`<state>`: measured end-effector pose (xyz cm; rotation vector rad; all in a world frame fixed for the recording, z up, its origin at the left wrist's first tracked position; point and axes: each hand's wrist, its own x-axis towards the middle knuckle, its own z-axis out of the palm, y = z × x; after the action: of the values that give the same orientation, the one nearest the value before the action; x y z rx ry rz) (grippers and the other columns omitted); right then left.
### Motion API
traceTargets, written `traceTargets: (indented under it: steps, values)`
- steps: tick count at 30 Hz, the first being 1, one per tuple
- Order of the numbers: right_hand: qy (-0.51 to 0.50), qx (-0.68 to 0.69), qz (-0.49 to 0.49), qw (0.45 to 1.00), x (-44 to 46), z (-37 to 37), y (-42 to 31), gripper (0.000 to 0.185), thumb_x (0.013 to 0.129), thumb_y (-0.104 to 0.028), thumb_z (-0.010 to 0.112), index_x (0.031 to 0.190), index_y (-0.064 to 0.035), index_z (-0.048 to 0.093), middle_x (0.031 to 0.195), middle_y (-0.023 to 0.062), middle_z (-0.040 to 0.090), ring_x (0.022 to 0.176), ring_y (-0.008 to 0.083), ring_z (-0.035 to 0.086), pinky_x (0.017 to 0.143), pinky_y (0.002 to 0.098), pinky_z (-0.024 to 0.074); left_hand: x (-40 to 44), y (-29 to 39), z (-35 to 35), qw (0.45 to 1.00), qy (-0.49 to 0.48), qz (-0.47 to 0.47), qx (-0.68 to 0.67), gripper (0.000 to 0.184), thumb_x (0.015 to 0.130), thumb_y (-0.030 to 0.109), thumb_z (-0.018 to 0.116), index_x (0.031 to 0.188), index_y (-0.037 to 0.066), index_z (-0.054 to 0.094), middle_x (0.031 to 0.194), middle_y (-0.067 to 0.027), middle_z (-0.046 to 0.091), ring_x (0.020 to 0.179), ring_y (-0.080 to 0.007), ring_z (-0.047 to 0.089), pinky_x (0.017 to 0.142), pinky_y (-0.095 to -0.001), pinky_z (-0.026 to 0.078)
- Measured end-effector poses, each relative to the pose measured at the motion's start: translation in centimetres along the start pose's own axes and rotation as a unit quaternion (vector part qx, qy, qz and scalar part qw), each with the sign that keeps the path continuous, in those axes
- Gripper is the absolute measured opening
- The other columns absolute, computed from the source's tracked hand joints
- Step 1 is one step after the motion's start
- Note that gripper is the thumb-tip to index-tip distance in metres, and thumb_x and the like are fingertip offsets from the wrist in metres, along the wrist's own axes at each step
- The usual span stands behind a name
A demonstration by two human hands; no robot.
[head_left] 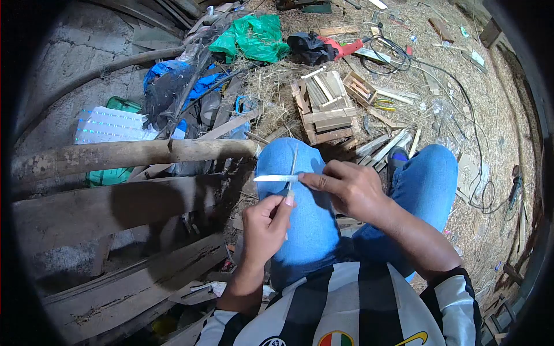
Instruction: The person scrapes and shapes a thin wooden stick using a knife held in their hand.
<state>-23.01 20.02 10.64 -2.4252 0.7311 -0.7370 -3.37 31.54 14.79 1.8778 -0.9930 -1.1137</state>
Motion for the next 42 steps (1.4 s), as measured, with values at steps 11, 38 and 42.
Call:
traceTargets:
  steps: [11, 38, 42]
  values:
    - [-0.016, -0.017, -0.017, 1.0, -0.1, 0.4, -0.4, 0.062, 0.072, -0.007, 0.074, 0.13, -0.0273, 0.072, 0.08, 0.0022, 0.058, 0.067, 0.0228, 0.065, 0.053, 0.0378, 0.0538, 0.4, -0.6, -0.2, 0.999, -0.03, 0.01, 0.011, 0.032, 0.105, 0.023, 0.063, 0.086, 0.0, 0.072, 0.052, 0.001, 0.055, 0.044, -0.0043, 0.049, 0.042, -0.0256, 0.035]
    - [0.025, -0.045, 0.069, 0.996, 0.9, 0.3, 0.9, 0.06, 0.074, -0.007, 0.078, 0.131, -0.0264, 0.072, 0.085, 0.0036, 0.063, 0.069, 0.0262, 0.067, 0.055, 0.04, 0.0548, 0.5, -1.6, -1.5, 0.977, -0.108, -0.064, -0.173, 0.037, 0.107, 0.026, 0.055, 0.082, 0.001, 0.063, 0.051, -0.0026, 0.051, 0.039, -0.0096, 0.044, 0.039, -0.025, 0.036]
    - [-0.01, 0.018, -0.014, 1.0, 0.5, 0.9, -0.4, 0.047, 0.081, -0.015, 0.073, 0.127, -0.0257, 0.072, 0.083, 0.0053, 0.062, 0.067, 0.028, 0.068, 0.054, 0.0418, 0.0548, 0.4, -1.7, -1.5, 0.971, -0.1, -0.075, -0.201, 0.036, 0.106, 0.027, 0.056, 0.082, 0.001, 0.063, 0.052, -0.0028, 0.051, 0.039, -0.01, 0.045, 0.04, -0.0253, 0.037]
